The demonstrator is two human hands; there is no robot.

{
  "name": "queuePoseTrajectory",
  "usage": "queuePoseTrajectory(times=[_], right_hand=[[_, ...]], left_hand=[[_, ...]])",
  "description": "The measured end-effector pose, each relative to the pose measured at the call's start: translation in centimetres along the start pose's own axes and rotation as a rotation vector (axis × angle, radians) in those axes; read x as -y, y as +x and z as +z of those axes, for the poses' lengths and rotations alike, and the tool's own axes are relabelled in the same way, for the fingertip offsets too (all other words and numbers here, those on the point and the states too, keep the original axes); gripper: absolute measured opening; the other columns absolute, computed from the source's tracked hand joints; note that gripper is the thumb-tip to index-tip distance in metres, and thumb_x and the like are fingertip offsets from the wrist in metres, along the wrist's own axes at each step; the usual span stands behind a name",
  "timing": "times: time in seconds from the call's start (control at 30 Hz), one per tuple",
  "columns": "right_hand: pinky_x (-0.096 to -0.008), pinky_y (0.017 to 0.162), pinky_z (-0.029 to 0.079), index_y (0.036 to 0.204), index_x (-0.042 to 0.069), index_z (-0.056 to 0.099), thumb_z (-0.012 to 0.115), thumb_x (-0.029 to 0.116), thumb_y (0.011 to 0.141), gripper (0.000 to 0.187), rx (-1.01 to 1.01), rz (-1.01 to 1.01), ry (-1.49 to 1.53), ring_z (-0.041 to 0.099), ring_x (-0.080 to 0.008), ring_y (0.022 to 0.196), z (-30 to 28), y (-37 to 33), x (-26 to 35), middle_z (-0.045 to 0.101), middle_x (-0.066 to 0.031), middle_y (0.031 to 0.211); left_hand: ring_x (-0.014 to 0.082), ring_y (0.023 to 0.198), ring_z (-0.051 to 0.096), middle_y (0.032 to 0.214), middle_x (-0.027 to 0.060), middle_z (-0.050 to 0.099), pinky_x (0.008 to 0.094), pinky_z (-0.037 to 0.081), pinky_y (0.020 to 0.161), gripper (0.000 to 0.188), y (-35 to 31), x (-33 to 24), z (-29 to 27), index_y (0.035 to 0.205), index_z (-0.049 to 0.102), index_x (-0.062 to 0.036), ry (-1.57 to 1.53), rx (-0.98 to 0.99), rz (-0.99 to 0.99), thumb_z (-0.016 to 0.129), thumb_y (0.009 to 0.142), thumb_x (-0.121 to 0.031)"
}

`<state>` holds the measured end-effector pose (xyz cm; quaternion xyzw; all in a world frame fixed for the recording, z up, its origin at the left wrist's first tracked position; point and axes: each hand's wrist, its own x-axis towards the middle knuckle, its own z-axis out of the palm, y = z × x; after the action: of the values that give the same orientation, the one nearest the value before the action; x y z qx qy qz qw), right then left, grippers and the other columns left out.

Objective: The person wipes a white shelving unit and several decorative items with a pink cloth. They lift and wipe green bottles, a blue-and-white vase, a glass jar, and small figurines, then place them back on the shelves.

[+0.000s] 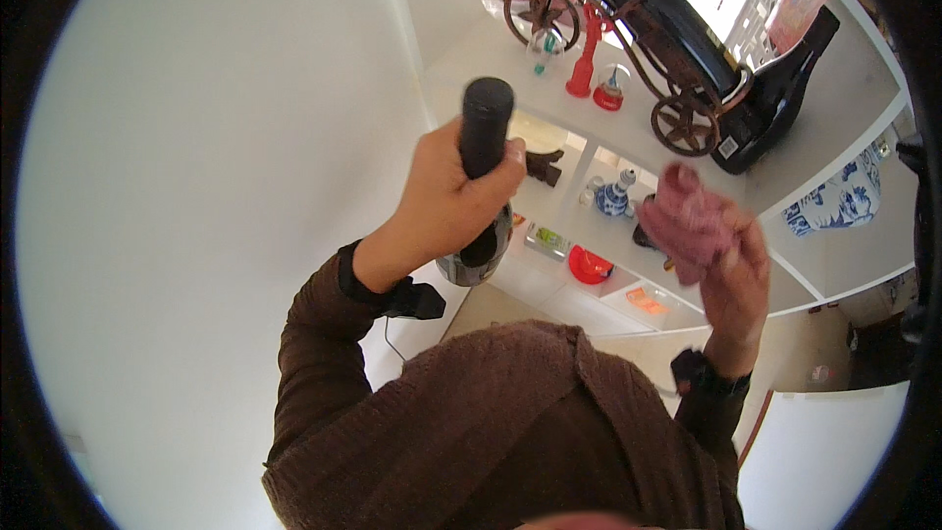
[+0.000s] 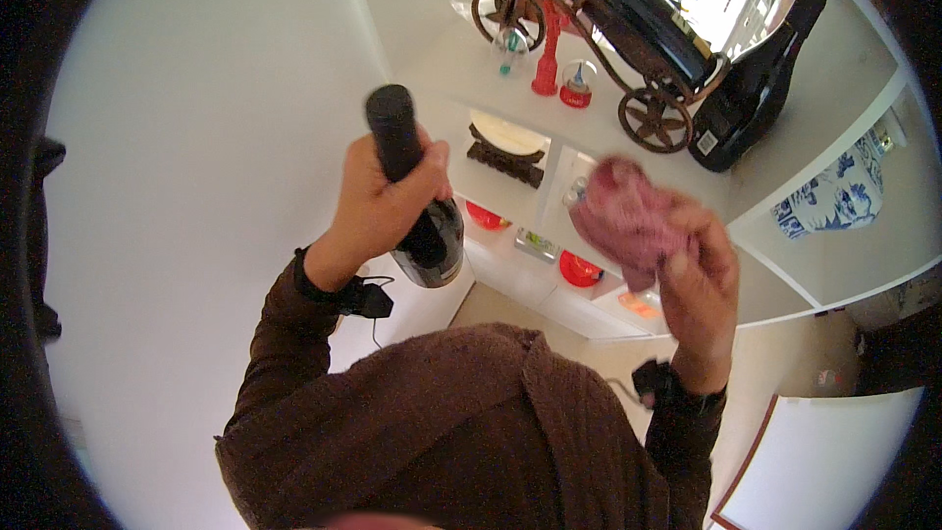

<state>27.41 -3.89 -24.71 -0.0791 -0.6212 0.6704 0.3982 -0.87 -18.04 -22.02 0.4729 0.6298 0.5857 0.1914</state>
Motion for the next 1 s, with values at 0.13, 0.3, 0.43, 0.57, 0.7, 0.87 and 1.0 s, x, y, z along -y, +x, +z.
queuePoseTrajectory(times=[0.13,0.3,0.43,0.57,0.7,0.87,1.0], right_hand=[[-0.0352,0.105,0.042,0.115,0.002,0.062,0.06,0.007,0.089,0.027,0.052,-0.248,-0.428,0.052,-0.0227,0.126,4.3,5.4,3.4,0.054,-0.0145,0.136],[-0.0326,0.092,0.051,0.114,0.004,0.066,0.061,0.004,0.092,0.022,0.417,-0.472,-0.809,0.059,-0.0208,0.116,9.6,10.0,3.1,0.057,-0.0127,0.13],[-0.0342,0.094,0.048,0.112,0.004,0.069,0.061,0.003,0.092,0.022,0.463,-0.488,-0.919,0.06,-0.0244,0.111,11.0,10.7,1.2,0.06,-0.0131,0.124],[-0.0363,0.094,0.047,0.11,0.005,0.068,0.063,0.004,0.091,0.021,0.382,-0.445,-0.959,0.06,-0.0292,0.109,10.0,10.7,0.9,0.061,-0.0149,0.117],[-0.0375,0.09,0.049,0.11,0.005,0.066,0.062,0.004,0.09,0.02,0.369,-0.571,-0.949,0.061,-0.0333,0.103,10.3,9.2,-1.1,0.06,-0.0153,0.115],[-0.0379,0.087,0.05,0.113,0.003,0.063,0.059,0.006,0.093,0.02,0.419,-0.231,-0.821,0.061,-0.0358,0.1,10.1,8.4,-3.0,0.059,-0.0178,0.115],[-0.0435,0.09,0.048,0.114,0.003,0.062,0.057,0.009,0.094,0.022,0.338,-0.351,-0.781,0.059,-0.0385,0.103,11.1,10.5,-4.1,0.062,-0.0205,0.11]], left_hand=[[0.0104,0.059,0.054,0.064,0.0055,0.057,0.0299,0.046,0.055,0.018,-1.9,1.3,1.6,0.088,0.057,0.0011,0.029,0.062,-0.021,0.064,0.091,-0.015],[0.0247,0.057,0.057,0.066,0.0149,0.059,0.0351,0.048,0.06,0.02,-2.1,2.1,1.9,0.097,0.061,0.0022,0.153,0.106,0.07,0.064,0.083,-0.012],[0.0086,0.057,0.046,0.061,0.0017,0.051,0.0309,0.041,0.051,0.018,-2.2,2.6,1.3,0.085,0.055,0.0004,0.161,0.024,0.127,0.065,0.09,-0.014],[0.0252,0.059,0.054,0.066,0.0143,0.056,0.0363,0.045,0.057,0.018,-2.7,2.9,0.7,0.092,0.058,0.0016,0.194,0.002,-0.017,0.066,0.084,-0.012],[0.0336,0.058,0.055,0.068,0.0205,0.057,0.0381,0.046,0.059,0.02,-2.3,3.6,1.0,0.092,0.058,0.0022,0.211,-0.006,0.012,0.066,0.08,-0.012],[0.0095,0.057,0.05,0.061,0.0049,0.054,0.0309,0.043,0.053,0.019,-3.5,4.9,0.2,0.083,0.057,0.0025,0.106,-0.219,-0.125,0.066,0.088,-0.014],[0.0106,0.055,0.046,0.059,0.0045,0.051,0.0313,0.04,0.051,0.022,-4.8,6.0,-0.4,0.079,0.053,0.0013,0.13,-0.239,-0.122,0.066,0.088,-0.014]])
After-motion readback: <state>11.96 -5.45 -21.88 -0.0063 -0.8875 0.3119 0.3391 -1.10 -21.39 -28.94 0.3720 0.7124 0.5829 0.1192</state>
